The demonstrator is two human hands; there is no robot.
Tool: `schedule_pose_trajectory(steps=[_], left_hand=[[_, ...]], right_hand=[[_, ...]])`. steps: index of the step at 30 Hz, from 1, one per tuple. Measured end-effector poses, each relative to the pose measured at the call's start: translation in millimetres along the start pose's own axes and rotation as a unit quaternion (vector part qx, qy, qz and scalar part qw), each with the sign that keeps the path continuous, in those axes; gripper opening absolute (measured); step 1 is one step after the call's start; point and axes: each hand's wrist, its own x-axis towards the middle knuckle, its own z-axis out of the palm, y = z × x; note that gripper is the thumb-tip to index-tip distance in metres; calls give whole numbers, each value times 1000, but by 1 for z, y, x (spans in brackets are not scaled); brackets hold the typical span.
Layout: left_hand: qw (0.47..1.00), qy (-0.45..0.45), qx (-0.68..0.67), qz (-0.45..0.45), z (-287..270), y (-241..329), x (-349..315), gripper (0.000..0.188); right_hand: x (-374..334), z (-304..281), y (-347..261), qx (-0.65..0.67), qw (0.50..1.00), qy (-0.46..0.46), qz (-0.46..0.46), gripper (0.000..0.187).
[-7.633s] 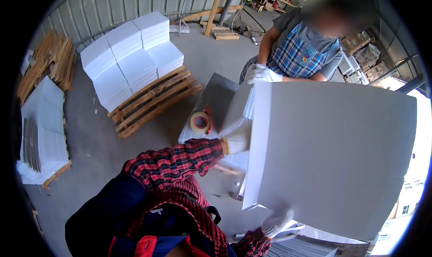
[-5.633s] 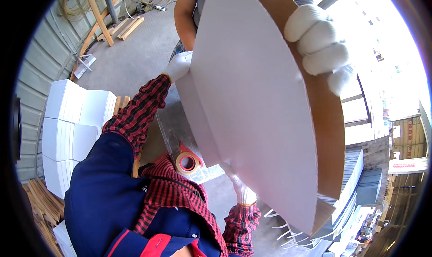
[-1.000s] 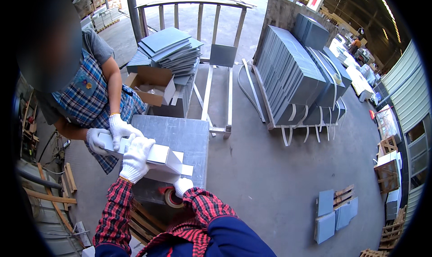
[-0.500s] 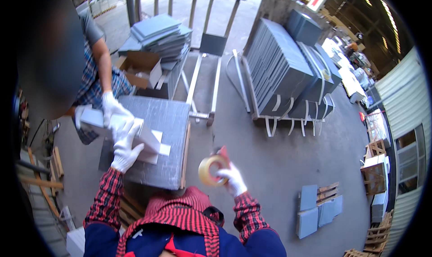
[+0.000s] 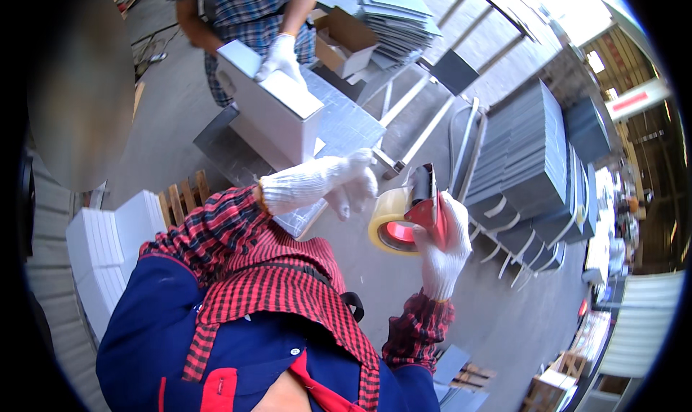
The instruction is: The person wraps flat grey panels in plastic film and secures them with tape. They then place the wrapped panels into a cardboard box and stack them on a metal rack.
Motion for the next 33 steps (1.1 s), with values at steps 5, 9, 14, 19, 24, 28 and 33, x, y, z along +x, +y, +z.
schedule_pose_trajectory(steps=[5, 9, 14, 19, 24, 28, 33], left_hand=[[1000, -15, -18, 8, 3, -1, 9, 102], [1000, -10, -29, -2, -6, 14, 3, 87], [985, -67, -146, 60, -32, -3, 13, 53], [954, -97, -270, 89, -68, -14, 5, 31], [938, -118, -298, 130, -116, -13, -5, 68], [943, -99, -293, 120, -143, -5, -10, 63], [973, -40, -207, 91, -166, 9, -10, 34]], right_hand=[[9, 6, -2, -155, 960, -30, -232, 54], [17, 15, -6, -208, 930, -20, -302, 56], [30, 34, -7, -203, 926, 1, -319, 58], [41, 66, 3, -175, 940, 17, -291, 58], [57, 110, -10, -186, 943, 8, -276, 56], [68, 134, -16, -211, 935, 6, -284, 57], [80, 170, -45, -254, 911, 24, -325, 52]])
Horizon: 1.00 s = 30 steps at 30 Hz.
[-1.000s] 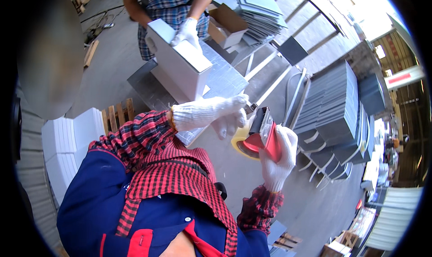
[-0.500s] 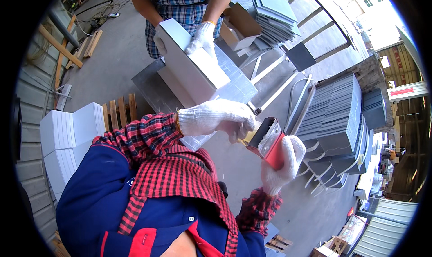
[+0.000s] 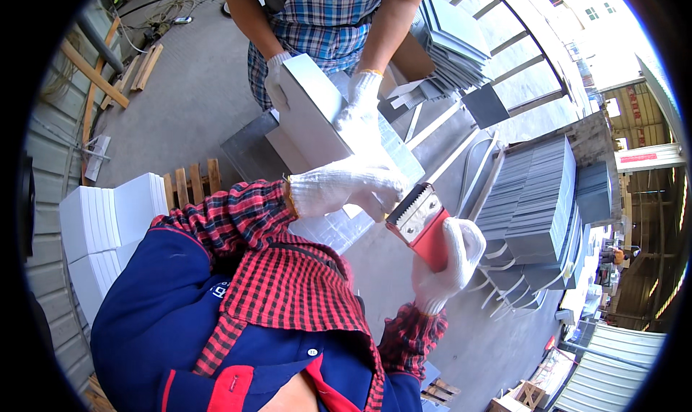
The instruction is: The person wraps flat grey panels in plastic film and secures them with tape. They then place the wrapped panels into a cardboard box and stack them on a metal rack.
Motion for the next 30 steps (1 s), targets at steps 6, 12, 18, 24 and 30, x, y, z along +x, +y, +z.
schedule_pose_trajectory(steps=[6, 12, 18, 24, 30], left_hand=[[995, 78, 50, -24, -23, 27, -22, 30], [905, 207, 313, 202, -79, 35, -49, 24], [907, 280, 308, 65, -142, 121, -82, 18], [811, 373, 449, -39, -240, 128, -57, 28], [719, 305, 591, -203, -256, 97, -25, 63]], right_hand=[[26, 14, -25, 9, 993, -111, 24, 56], [73, 7, -47, 91, 937, -335, 42, 55], [97, 15, -59, 80, 931, -352, 58, 53], [137, 102, -78, -7, 928, -373, -12, 50], [154, 136, -81, -93, 899, -424, -56, 54]])
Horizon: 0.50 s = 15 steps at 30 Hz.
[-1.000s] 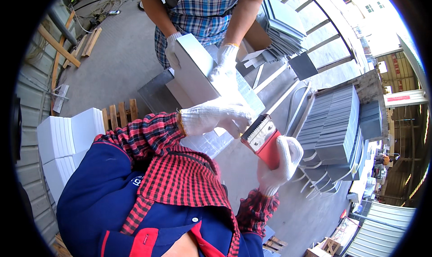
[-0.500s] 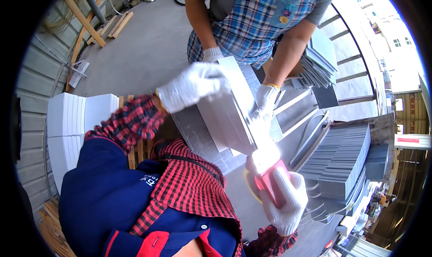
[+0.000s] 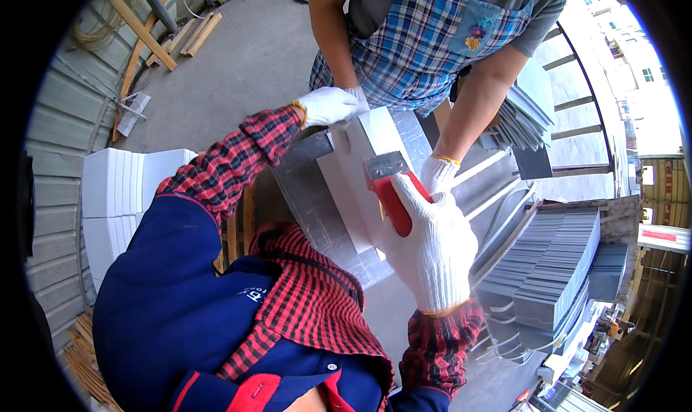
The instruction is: The person wraps flat grey panels in plastic film and secures them with tape. They then place the wrapped panels into a cardboard box and stack them on a metal rack.
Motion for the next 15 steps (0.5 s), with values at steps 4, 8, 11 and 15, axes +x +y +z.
schedule_pose_trajectory(steps=[4, 8, 11, 15], left_hand=[[997, 44, 58, 24, 33, -21, 10, 57], [991, 101, 83, -26, 46, -31, -5, 40], [924, 369, -59, 86, 51, -19, -26, 24], [845, 447, 14, 293, 59, 2, -48, 18]], right_hand=[[-2, 0, -3, -8, 1000, -7, 21, 53], [0, -1, -7, -3, 1000, 3, 5, 53], [-6, 3, -3, 5, 1000, 13, 9, 54], [-6, 5, -1, 5, 1000, 21, 4, 55]])
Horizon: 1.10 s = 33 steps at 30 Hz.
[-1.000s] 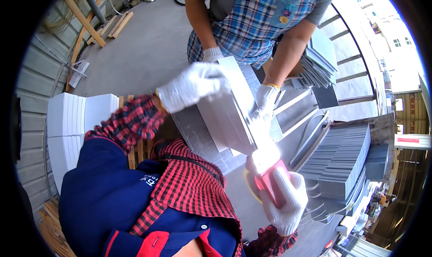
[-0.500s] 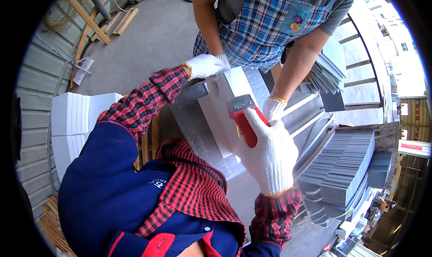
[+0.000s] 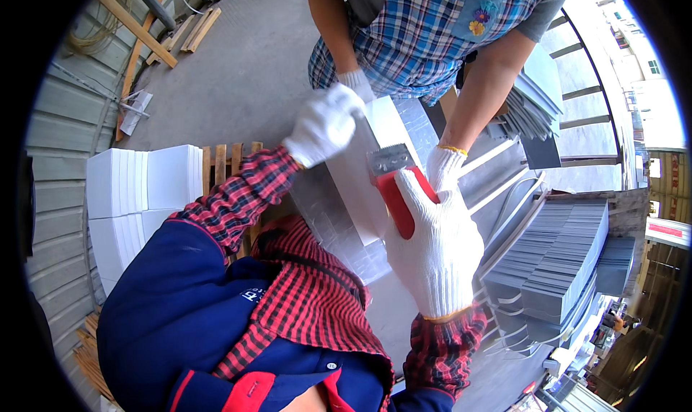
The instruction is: The person wraps flat grey panels in plastic film and secures them with tape. They then place the wrapped panels into a cardboard box and stack them on a metal rack.
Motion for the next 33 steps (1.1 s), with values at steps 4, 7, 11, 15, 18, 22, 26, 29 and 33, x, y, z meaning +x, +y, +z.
schedule_pose_trajectory(steps=[4, 7, 11, 15, 18, 22, 26, 29, 33], left_hand=[[866, -455, 206, -27, 14, 28, -47, 19], [864, -491, 55, -99, -20, 28, -56, 25], [969, -239, -33, -57, -79, 35, -4, 24], [950, -221, 9, 219, -61, 87, 33, 65], [893, -364, 30, 264, -9, 110, 35, 81], [875, -419, 10, 240, 14, 132, 39, 90], [892, -335, 75, 295, 32, 111, 13, 93], [876, -406, 107, 237, 29, 130, 12, 96], [857, -467, 64, 208, 22, 173, 9, 95]], right_hand=[[-9, -3, 1, -1, 1000, 14, -9, 53], [-42, -15, 12, -21, 1000, 2, 22, 45], [-111, -14, 39, 10, 998, -6, 67, 46], [-166, -11, 65, 41, 995, 0, 86, 48], [-204, 2, 86, 62, 993, 28, 91, 49], [-231, 17, 111, 87, 991, 57, 81, 51], [-253, 36, 128, 98, 993, 38, 62, 56], [-266, 53, 132, 117, 989, 47, 73, 58], [-279, 64, 140, 133, 986, 67, 69, 57]])
